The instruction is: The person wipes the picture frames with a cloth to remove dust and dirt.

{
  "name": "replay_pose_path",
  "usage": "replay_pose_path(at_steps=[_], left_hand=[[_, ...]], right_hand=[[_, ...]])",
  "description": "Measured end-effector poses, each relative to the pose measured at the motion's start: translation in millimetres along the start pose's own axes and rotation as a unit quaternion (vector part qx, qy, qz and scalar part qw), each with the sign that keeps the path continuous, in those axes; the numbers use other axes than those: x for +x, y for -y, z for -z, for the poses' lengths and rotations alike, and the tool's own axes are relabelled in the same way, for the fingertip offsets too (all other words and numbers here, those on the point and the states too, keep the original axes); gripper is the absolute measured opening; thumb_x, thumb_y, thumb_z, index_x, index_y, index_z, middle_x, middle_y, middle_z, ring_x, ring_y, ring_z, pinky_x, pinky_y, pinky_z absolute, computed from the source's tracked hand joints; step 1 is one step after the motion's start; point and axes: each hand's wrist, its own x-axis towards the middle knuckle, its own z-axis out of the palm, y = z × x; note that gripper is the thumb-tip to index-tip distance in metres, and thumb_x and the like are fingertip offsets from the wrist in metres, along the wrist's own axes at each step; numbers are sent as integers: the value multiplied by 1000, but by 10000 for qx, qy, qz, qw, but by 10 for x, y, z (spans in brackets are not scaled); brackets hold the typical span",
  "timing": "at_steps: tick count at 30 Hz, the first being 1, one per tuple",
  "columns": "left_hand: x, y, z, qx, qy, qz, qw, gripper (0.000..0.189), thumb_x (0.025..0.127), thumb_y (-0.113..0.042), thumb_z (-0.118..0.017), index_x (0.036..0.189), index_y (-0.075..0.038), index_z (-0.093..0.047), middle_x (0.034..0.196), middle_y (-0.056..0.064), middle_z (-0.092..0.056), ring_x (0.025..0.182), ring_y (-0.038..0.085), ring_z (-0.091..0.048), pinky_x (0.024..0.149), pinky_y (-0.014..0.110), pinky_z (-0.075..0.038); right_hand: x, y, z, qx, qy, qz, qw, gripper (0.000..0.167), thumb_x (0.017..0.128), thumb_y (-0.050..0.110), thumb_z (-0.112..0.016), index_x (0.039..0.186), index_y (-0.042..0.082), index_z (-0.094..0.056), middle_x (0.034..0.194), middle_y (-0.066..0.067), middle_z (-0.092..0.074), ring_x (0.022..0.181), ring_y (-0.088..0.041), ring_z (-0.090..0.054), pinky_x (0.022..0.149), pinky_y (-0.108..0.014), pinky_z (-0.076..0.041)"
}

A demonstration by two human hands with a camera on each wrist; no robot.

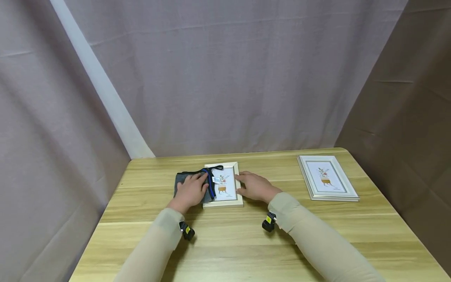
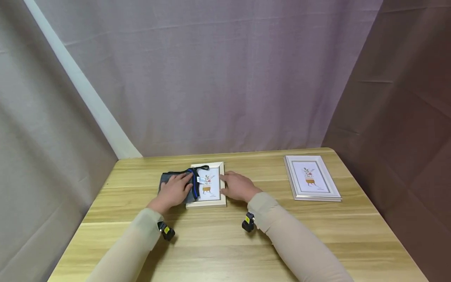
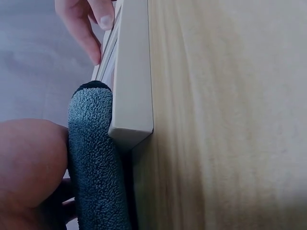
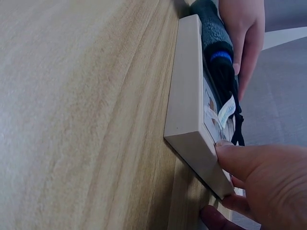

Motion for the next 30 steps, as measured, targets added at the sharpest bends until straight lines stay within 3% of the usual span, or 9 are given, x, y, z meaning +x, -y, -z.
replay_pose_path(at_steps=[15, 30], left_hand=[[145, 43, 28, -188, -2, 56, 9998, 55, 119, -41, -47, 172, -27, -41, 175, 11, -39, 159, 40, -34, 119, 82, -30], [84, 77, -8, -186, -143, -63, 9997, 55, 116, -40, -54, 169, -28, -47, 171, 12, -43, 157, 42, -38, 115, 82, -34]], right_hand=[[-14, 67, 50, -109, 136, -119, 9998, 69, 109, 36, -71, 166, 7, -47, 167, -20, -48, 151, -39, -50, 122, -55, -45], [-36, 118, -13, -312, 17, -341, 9989, 68, 111, 37, -69, 168, 7, -45, 170, -18, -46, 151, -39, -50, 121, -56, -46]])
